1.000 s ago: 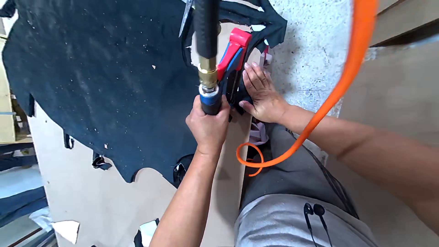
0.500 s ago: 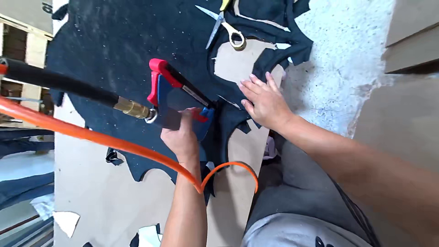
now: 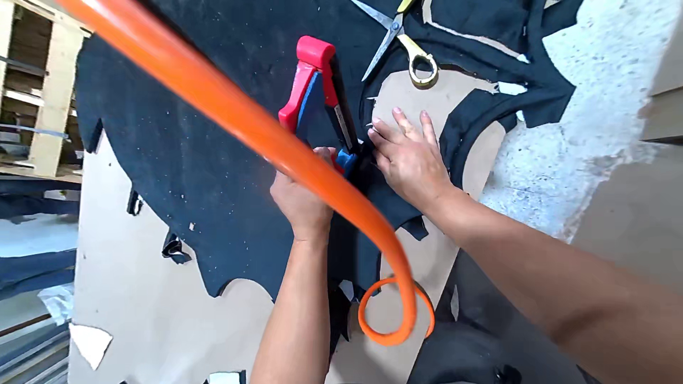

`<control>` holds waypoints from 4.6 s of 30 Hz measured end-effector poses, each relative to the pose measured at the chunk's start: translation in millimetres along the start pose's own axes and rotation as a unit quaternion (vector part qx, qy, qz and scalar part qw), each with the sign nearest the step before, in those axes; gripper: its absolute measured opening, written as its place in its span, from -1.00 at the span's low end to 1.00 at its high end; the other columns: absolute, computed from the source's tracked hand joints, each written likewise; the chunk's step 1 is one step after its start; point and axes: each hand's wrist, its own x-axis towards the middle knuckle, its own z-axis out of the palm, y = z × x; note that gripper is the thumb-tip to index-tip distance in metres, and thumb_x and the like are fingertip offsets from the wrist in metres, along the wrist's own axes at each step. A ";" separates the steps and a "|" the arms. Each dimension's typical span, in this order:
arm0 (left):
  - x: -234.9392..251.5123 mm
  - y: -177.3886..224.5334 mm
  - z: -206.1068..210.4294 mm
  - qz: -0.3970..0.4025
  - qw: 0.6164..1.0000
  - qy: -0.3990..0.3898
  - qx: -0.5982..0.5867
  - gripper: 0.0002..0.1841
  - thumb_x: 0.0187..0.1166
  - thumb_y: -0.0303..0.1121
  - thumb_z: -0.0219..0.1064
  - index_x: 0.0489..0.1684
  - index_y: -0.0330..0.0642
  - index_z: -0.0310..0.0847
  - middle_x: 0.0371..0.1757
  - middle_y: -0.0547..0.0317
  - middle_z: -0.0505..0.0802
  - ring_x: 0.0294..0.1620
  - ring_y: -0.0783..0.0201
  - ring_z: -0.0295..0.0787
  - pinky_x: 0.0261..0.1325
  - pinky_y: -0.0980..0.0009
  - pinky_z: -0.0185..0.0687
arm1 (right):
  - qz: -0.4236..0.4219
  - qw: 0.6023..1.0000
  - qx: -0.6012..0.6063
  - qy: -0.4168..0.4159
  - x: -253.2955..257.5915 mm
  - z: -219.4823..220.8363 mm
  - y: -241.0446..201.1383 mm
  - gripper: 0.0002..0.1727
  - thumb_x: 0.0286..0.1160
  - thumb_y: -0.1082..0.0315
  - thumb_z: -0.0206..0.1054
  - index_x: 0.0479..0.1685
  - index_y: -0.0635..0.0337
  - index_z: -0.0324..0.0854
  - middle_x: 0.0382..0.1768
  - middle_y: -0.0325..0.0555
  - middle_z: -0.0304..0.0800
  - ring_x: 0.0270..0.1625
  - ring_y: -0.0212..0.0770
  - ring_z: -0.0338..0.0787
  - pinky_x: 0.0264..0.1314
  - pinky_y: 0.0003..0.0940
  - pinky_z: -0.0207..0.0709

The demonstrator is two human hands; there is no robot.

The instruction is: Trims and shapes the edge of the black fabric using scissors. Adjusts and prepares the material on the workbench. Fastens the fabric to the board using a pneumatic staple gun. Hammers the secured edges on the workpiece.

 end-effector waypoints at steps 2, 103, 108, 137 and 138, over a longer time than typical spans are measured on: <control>1.1 -2.6 -2.8 0.023 0.999 -0.014 0.034 -0.88 0.44 -0.45 0.49 -0.20 -0.26 0.70 -0.23 0.10 0.97 -0.16 0.20 0.98 0.01 0.18 0.94 | 0.000 1.000 0.010 0.007 -2.6 -1.1 -0.5 -0.50 0.83 0.14 -0.04 0.63 -0.18 0.57 0.75 -0.46 0.41 0.91 -0.05 0.09 0.89 0.41 -0.33; -90.5 28.6 19.5 0.025 0.995 -0.097 -0.026 -0.79 0.35 -0.41 0.55 -0.20 -0.23 0.64 -0.25 0.08 0.95 -0.21 0.07 0.96 -0.04 0.05 0.95 | -0.047 0.983 0.139 0.111 -96.0 -15.4 53.9 -0.35 0.55 0.52 0.02 0.73 0.21 0.39 0.71 -0.05 0.47 0.85 -0.10 0.25 0.94 0.31 -0.33; -92.8 36.2 13.1 0.020 0.991 -0.132 -0.031 -0.84 0.41 -0.38 0.54 -0.20 -0.21 0.72 -0.19 0.07 0.97 -0.12 0.06 0.98 0.07 0.05 0.95 | -0.053 0.976 0.164 0.135 -98.1 -15.3 54.9 -0.32 0.51 0.56 -0.01 0.74 0.29 0.33 0.73 0.01 0.43 0.86 -0.06 0.24 0.95 0.24 -0.24; -125.8 60.0 -51.4 -0.092 0.995 -0.025 -0.030 -0.75 0.51 -0.43 0.49 0.03 -0.38 0.69 -0.01 -0.05 0.94 0.07 0.01 0.93 0.24 0.03 0.87 | -0.008 0.974 0.220 0.051 -97.6 -46.7 61.9 -0.39 0.69 0.46 -0.05 0.77 0.11 0.34 0.74 -0.16 0.43 0.83 -0.24 0.28 0.96 -0.02 -0.03; -138.1 59.0 -75.7 -0.086 0.996 -0.017 0.019 -0.71 0.46 -0.43 0.50 0.04 -0.41 0.68 0.00 -0.03 0.93 0.09 0.09 0.92 0.25 0.10 0.86 | 0.011 0.973 0.230 0.032 -98.9 -58.3 65.5 -0.42 0.74 0.40 -0.01 0.76 0.05 0.38 0.71 -0.21 0.47 0.78 -0.27 0.37 0.90 -0.09 0.15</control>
